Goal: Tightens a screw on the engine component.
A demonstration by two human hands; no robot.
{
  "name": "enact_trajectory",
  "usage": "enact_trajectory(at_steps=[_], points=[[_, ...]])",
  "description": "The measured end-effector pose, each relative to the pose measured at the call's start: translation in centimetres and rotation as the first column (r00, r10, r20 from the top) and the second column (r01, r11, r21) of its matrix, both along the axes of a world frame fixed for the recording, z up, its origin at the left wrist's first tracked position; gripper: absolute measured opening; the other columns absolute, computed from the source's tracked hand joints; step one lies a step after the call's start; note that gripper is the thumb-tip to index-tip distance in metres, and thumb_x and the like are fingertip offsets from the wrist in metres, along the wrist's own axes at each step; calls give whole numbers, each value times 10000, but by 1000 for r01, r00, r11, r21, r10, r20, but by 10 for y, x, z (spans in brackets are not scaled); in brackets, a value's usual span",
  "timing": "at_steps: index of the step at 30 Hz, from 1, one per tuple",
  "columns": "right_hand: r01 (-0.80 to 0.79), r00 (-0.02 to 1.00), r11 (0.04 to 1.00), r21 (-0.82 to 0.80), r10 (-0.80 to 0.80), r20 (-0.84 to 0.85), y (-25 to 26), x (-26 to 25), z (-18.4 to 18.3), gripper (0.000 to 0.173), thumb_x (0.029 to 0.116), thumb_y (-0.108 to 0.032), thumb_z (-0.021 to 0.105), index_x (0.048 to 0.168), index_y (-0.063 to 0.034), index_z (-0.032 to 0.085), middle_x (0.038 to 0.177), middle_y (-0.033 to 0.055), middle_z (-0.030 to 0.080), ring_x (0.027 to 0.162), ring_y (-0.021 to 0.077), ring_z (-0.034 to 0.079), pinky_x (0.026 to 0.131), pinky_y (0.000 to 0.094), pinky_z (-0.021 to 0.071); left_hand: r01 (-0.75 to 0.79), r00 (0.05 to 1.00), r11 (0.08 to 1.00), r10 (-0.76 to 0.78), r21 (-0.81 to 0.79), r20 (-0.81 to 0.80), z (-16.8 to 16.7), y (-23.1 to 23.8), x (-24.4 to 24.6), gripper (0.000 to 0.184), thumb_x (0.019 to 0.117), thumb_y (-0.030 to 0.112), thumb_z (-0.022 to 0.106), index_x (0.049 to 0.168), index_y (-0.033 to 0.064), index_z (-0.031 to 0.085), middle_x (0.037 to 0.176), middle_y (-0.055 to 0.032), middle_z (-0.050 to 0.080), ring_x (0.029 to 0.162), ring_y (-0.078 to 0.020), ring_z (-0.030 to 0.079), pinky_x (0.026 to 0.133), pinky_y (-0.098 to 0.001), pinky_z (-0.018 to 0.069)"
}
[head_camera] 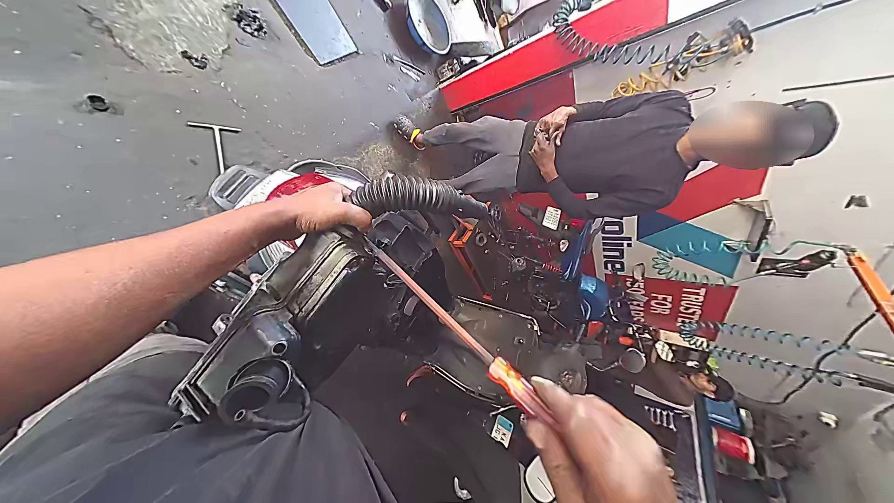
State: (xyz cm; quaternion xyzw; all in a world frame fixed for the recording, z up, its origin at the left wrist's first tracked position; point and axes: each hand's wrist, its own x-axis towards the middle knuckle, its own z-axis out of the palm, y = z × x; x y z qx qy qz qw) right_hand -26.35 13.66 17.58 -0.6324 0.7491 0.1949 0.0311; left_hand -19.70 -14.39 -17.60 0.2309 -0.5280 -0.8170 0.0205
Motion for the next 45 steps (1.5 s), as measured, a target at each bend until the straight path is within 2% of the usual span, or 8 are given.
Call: enact_trajectory(at_steps=[4,11,16,22,28,35,41,45], points=[[595,635,789,153,-578,513,-4,-13,3,336,1077,-244,514,1307,-6,573,761,15,613,584,87,555,518,292,497,19,1000,999,-19,-34,15,-2,-2,0,161,834,205,744,810,52,700,700,-105,686,635,-213,664,606,-423,538],[-252,956,968,-11,247,-160,9,-17,-3,283,1028,-289,580,1170,-106,741,811,73,679,674,195,601,630,323,481,32,999,998,-31,-51,28,1,-1,-1,166,857,186,729,782,46,679,687,-103,677,626,-211,660,597,-410,536],[701,481,700,134,-603,636,5,-22,-4,285,1054,-236,548,1235,-27,619,718,-32,573,536,44,500,476,236,445,17,1000,999,-17,-41,14,1,0,-1,159,856,187,725,776,56,687,676,-95,678,613,-199,659,586,-398,534],[-281,942,960,5,277,-188,9,-16,2,236,990,-268,640,1175,-141,713,925,117,692,775,241,636,681,350,502,36,999,996,-38,-80,-14,-3,-1,-3,172,817,231,736,769,72,693,683,-86,680,628,-191,662,590,-401,534],[501,771,865,20,-457,444,9,-16,-6,356,1075,-293,511,1242,-1,625,724,14,644,564,62,572,507,261,502,11,1000,998,-11,-68,4,-2,1,-4,166,792,212,755,752,69,681,663,-82,665,602,-187,642,570,-395,517],[-301,925,954,-10,289,-247,18,-20,-1,231,1004,-273,607,1158,-136,712,924,102,689,819,245,635,746,348,505,34,999,995,-33,-95,4,-2,0,-4,175,801,225,748,740,75,682,668,-78,673,617,-187,651,587,-402,521],[438,837,899,-7,-405,369,15,-22,-4,400,1076,-353,503,1165,3,662,770,63,675,602,87,620,546,290,544,18,1000,997,-19,-76,-13,-5,1,-5,166,802,202,756,743,68,676,664,-80,669,603,-184,645,574,-390,518],[-76,996,995,-57,74,-42,16,-21,2,292,983,-290,659,1185,-80,675,952,103,685,907,217,657,805,333,551,38,999,994,-37,-103,12,-2,-1,-4,179,805,221,758,741,72,682,663,-81,672,615,-190,652,583,-400,522]])
